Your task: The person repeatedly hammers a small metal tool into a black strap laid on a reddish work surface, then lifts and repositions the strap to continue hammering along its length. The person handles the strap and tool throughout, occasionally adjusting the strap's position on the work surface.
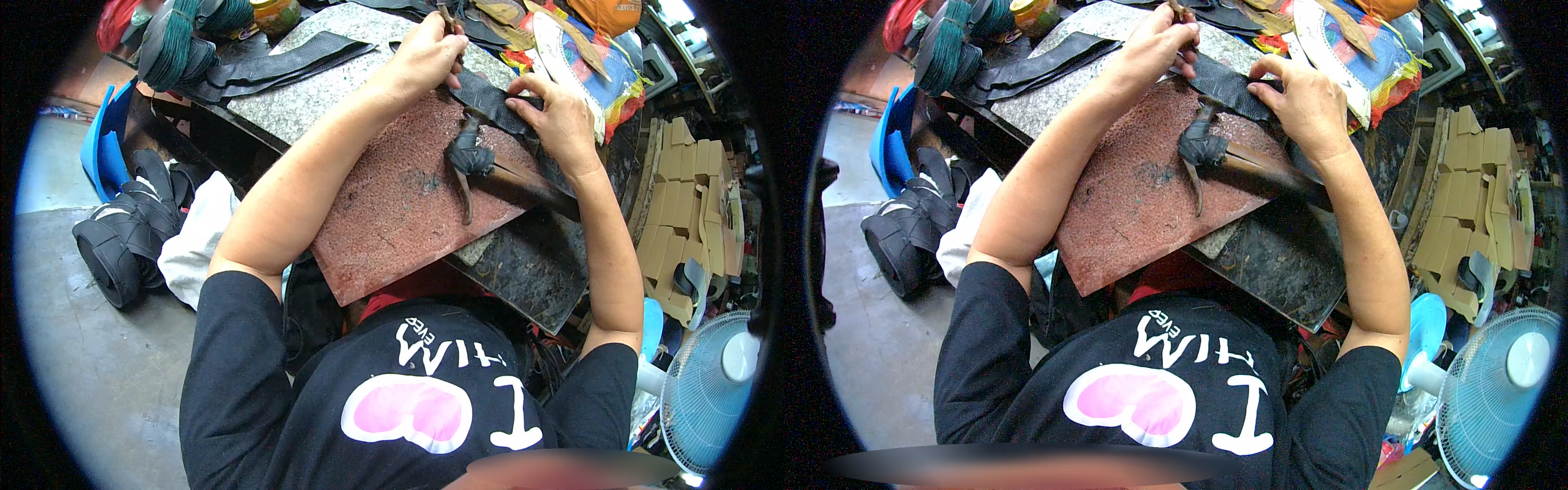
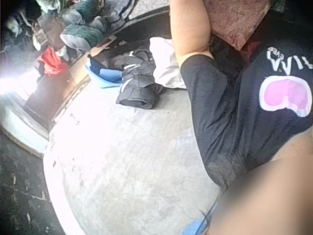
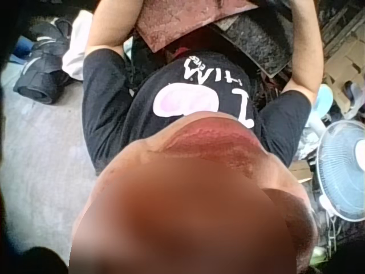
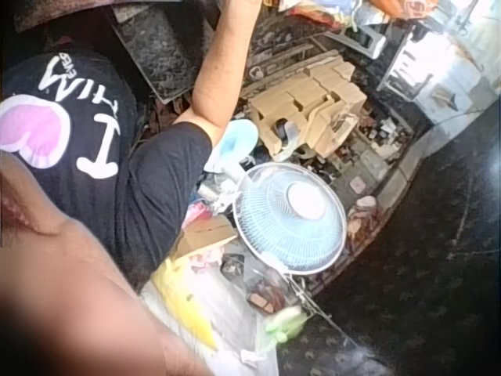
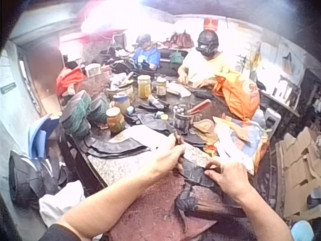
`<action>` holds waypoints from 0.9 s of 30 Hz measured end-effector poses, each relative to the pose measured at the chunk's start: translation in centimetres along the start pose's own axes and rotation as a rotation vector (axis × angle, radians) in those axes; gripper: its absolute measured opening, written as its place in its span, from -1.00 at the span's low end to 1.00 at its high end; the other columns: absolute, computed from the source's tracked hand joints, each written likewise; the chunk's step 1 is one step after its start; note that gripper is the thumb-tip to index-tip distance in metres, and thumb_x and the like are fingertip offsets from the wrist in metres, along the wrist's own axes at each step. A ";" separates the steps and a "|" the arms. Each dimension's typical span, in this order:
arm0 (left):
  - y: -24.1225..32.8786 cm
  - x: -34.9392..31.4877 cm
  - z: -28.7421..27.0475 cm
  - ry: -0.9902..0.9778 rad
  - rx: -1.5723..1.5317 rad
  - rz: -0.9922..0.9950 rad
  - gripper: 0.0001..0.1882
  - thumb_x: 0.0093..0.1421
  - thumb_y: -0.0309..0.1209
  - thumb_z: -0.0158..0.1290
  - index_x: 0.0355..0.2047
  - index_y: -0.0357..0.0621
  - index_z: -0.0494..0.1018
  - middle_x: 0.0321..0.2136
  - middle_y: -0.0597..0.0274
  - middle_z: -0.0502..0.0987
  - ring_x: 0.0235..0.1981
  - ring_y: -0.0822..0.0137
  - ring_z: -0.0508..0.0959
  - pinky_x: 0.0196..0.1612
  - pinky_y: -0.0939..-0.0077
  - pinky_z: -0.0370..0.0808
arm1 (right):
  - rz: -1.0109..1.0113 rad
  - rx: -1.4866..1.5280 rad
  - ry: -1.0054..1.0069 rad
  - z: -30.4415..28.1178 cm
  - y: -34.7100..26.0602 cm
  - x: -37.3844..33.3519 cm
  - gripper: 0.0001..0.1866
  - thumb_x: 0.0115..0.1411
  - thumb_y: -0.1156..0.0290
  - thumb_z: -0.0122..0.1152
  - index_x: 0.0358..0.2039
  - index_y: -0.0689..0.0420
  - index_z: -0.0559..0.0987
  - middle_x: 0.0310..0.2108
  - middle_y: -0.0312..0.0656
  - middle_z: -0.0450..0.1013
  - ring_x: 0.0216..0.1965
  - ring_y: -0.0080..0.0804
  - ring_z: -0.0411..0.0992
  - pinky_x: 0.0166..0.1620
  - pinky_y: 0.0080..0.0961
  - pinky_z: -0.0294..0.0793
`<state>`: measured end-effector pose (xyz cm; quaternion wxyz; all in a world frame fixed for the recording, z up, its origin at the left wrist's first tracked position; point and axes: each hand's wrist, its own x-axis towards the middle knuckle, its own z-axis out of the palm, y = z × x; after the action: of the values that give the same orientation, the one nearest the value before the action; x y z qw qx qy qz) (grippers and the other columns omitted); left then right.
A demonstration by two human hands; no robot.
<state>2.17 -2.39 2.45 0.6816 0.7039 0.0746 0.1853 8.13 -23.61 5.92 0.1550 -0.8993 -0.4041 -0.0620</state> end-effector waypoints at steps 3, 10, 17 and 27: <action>-0.6 -0.6 0.2 -0.027 0.083 0.090 -0.84 0.28 -0.40 0.08 -0.23 -0.26 0.49 -0.43 0.24 0.56 -0.48 0.49 0.57 -0.45 0.60 0.59 | -0.109 -0.012 0.069 -0.2 -0.4 -0.1 -0.76 0.10 0.18 0.35 -0.18 -0.22 0.64 -0.30 -0.22 0.55 -0.20 -0.19 0.54 -0.17 -0.26 0.53; -1.2 -0.7 0.4 0.020 -0.005 0.090 -0.85 0.25 -0.44 0.15 -0.23 -0.28 0.55 -0.43 0.22 0.61 -0.46 0.50 0.61 -0.38 0.62 0.60 | -0.402 -0.181 -0.011 -0.3 -0.8 -0.8 -0.61 0.16 0.38 0.26 0.01 -0.25 0.62 -0.19 -0.29 0.46 -0.09 -0.30 0.45 -0.07 -0.34 0.51; -2.1 -0.1 0.5 0.012 0.005 0.085 -0.85 0.22 -0.47 0.18 -0.24 -0.30 0.57 -0.42 0.21 0.63 -0.43 0.50 0.63 -0.35 0.63 0.61 | -0.417 -0.176 0.049 0.5 -0.5 -1.1 -0.61 0.15 0.36 0.24 0.00 -0.29 0.63 -0.24 -0.32 0.47 -0.13 -0.28 0.46 -0.11 -0.37 0.57; -1.8 -0.2 0.5 -0.014 0.106 0.136 -0.84 0.17 -0.48 0.22 -0.28 -0.33 0.59 -0.45 0.16 0.65 -0.43 0.47 0.64 -0.36 0.59 0.61 | -0.365 0.041 -0.198 -4.0 -2.5 -6.9 -0.59 0.00 0.26 0.42 -0.13 0.07 0.54 -0.22 -0.20 0.44 -0.14 -0.16 0.45 -0.10 -0.29 0.48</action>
<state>2.41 -2.84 0.65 0.6298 0.7437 0.0318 0.2221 1.71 -28.28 8.59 0.1188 -0.8094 -0.5750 0.0081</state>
